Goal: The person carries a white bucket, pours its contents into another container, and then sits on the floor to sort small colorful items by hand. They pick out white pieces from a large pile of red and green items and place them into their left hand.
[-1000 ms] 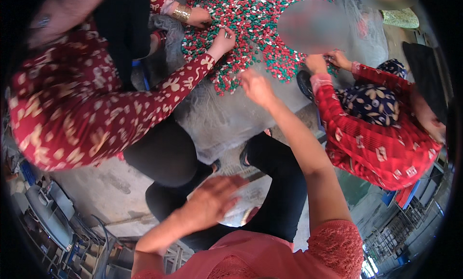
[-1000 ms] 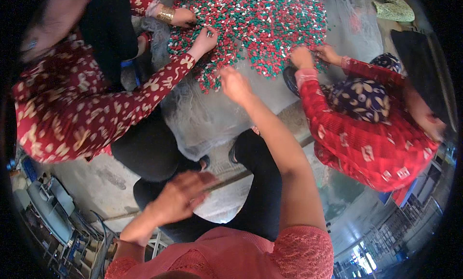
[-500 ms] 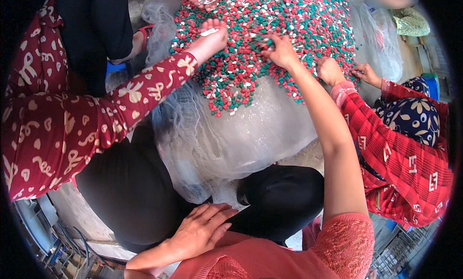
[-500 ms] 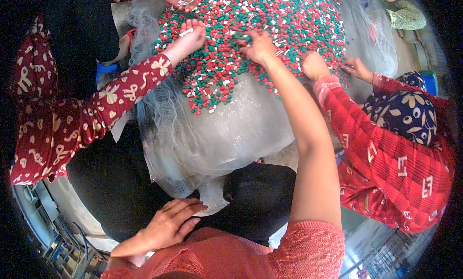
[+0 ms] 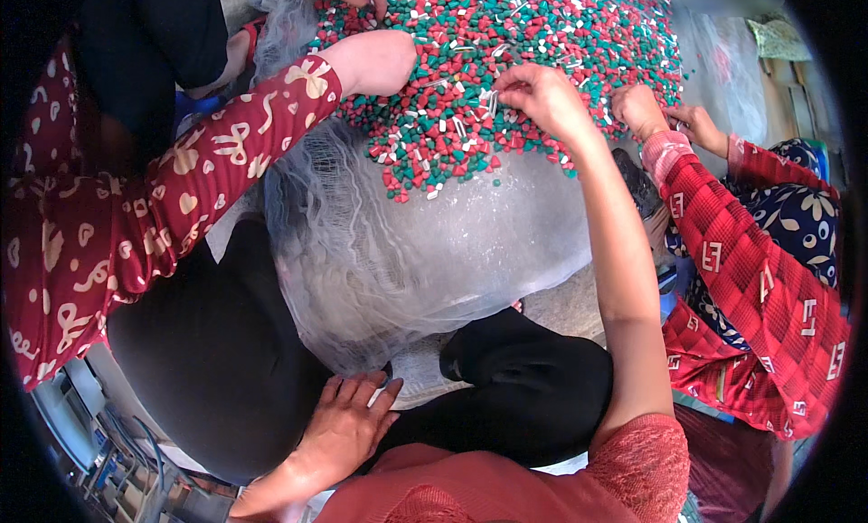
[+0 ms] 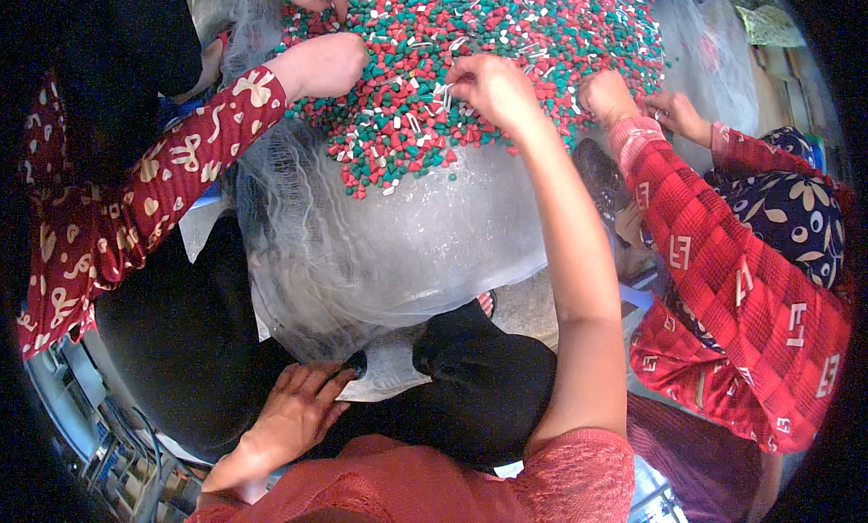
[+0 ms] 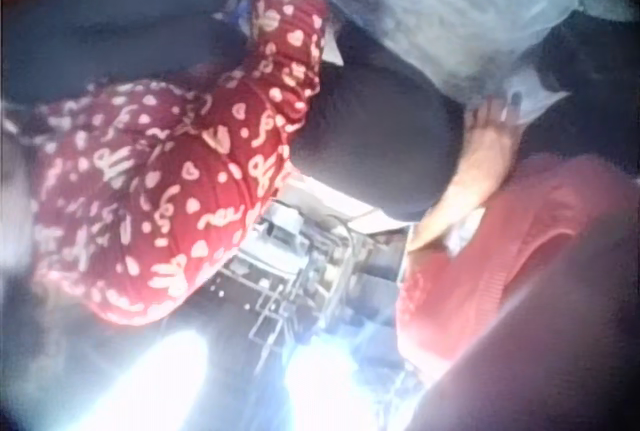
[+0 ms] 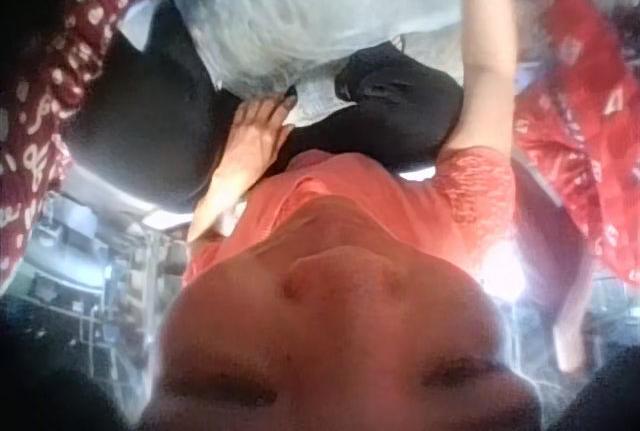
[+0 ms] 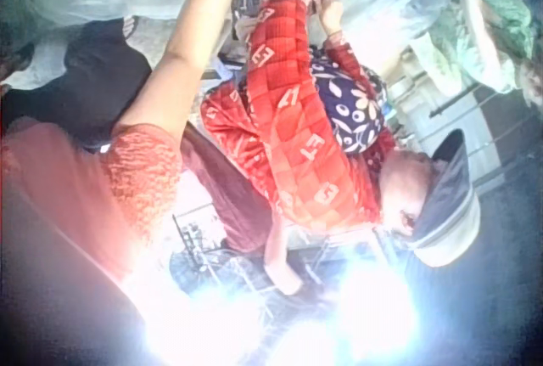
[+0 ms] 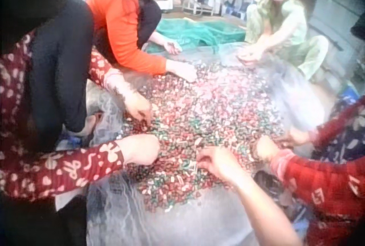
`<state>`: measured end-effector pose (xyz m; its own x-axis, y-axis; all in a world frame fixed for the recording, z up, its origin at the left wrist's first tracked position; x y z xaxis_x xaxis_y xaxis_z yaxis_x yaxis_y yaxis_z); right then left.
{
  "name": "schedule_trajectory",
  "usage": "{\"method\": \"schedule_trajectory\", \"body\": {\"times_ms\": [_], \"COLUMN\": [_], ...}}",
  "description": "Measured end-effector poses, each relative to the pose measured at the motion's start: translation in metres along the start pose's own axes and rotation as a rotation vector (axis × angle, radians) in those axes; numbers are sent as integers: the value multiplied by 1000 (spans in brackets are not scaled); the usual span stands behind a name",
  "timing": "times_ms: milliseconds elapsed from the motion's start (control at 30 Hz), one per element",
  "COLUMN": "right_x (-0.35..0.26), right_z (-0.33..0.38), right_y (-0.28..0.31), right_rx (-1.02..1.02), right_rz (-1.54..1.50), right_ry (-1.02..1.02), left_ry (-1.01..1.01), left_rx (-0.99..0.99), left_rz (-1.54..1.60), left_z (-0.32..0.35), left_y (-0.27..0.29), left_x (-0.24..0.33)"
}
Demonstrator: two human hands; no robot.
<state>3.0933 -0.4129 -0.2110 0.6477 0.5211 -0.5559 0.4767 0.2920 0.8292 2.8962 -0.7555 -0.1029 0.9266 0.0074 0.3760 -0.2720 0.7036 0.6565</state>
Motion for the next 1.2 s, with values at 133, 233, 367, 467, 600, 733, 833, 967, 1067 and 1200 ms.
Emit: {"method": "schedule_trajectory", "body": {"times_ms": [133, 233, 367, 467, 600, 733, 833, 967, 1067, 1200], "right_x": [-4, 30, 65, 80, 76, 82, 45, 50, 38, 14], "right_z": [6, 3, -17, -39, -51, -53, -59, -82, -86, -89], "right_y": [-18, -21, -8, -12, -20, -21, -21, -34, -50, -43], "right_rx": [72, 271, 460, 226, 227, 450, 387, 155, -33, -95], "right_rz": [186, -275, -834, -253, -36, -562, -1029, -313, 210, 470], "right_ry": [-137, -116, -448, -540, -623, -385, -377, -127, -143, -168], "left_ry": [26, 4, -3, 26, 53, 60, 71, 74, 75, 50], "left_rx": [30, 24, 21, 29, 39, 21, -4, -7, -5, 39], "left_rz": [36, 57, 124, 66, 81, 129, 157, 147, 166, 166], "left_z": [-4, -6, -7, -6, -6, 2, 7, 6, 5, 3], "left_y": [3, 14, 15, 8, 11, 11, 6, 4, 9, 10], "left_x": [-1, 6, 2, -5, -5, -6, -12, -15, -13, -13]}}
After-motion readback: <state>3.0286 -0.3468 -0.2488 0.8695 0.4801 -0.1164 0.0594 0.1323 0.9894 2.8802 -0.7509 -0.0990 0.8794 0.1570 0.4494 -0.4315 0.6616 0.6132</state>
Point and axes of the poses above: each hand's wrist, its own z-axis away from the middle knuckle, its own y-axis out of the back of the hand, x = y × z, the point moved 5 cm from there along -z, towards the middle knuckle, and after that the axes turned 13 degrees about y, right-handed, at the moved point
